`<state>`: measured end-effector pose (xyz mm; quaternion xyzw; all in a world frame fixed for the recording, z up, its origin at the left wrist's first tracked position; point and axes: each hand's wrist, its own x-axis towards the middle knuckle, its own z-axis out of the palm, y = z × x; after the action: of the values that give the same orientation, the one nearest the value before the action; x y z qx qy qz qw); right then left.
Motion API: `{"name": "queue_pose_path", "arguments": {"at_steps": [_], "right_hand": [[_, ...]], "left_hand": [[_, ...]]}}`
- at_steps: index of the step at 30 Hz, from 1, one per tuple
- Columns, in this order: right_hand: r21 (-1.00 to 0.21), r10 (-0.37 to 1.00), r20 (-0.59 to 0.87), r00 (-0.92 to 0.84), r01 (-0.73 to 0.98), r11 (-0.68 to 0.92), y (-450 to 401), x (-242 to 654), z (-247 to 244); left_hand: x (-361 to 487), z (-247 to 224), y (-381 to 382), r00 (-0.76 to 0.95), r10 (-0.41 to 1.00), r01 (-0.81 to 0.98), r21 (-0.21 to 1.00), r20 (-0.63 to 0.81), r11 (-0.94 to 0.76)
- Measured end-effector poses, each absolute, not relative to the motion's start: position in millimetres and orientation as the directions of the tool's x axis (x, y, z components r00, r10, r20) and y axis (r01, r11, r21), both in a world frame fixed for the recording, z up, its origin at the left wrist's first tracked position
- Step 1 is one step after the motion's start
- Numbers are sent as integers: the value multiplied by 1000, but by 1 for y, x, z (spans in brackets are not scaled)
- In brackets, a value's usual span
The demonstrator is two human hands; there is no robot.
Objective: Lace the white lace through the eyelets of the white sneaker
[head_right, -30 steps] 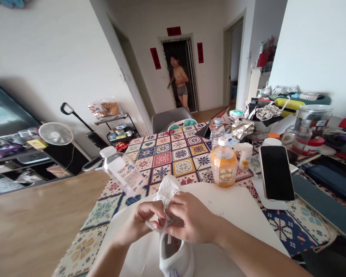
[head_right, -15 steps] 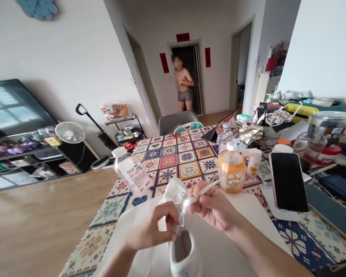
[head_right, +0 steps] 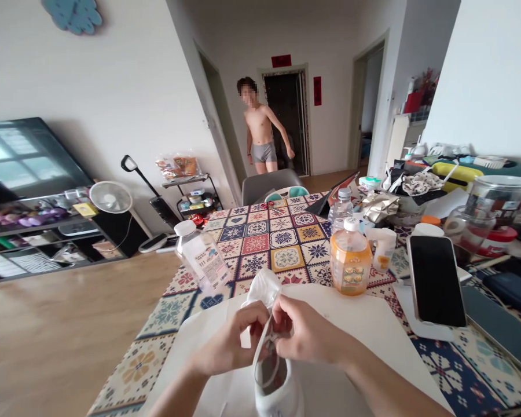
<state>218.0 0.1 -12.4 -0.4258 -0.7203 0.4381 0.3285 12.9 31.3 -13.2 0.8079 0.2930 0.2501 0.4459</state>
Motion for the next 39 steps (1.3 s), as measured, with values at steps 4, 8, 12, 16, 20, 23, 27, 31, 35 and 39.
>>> {"name": "queue_pose_path", "arguments": {"at_steps": [4,8,12,16,20,23,27,31,35,39], "right_hand": [[-911,883,167,-438,273,308,1,214,-12],[-916,872,217,-439,218,337,1,214,-16],[-918,828,207,-522,188,348,4,218,-21],[-914,761,192,-620,170,369,6,225,-14],[-925,689,166,-705,132,357,5,231,-8],[-959,674,181,-717,25,284,3,233,-9],[-948,793,279,-542,-287,137,5,234,-10],[-777,926,317,-206,-617,129,11,239,-10],[-840,970,225,89,-487,239,15,240,-17],[-956,956,294,8,6,294,7,226,-33]], "left_hand": [[12,-20,33,695,704,241,875,146,-419],[12,-22,33,686,721,197,929,98,-313],[11,-23,33,701,712,128,976,39,-179],[8,-29,36,740,665,-63,995,101,-81],[8,-33,38,683,708,-253,967,179,-1],[9,-33,37,610,762,-361,932,217,24],[7,-30,40,418,879,-560,827,229,51],[-2,-24,43,202,949,-728,685,241,-20],[-7,-24,42,293,911,-656,754,289,-28],[9,-36,35,615,774,-393,909,149,138]]}}
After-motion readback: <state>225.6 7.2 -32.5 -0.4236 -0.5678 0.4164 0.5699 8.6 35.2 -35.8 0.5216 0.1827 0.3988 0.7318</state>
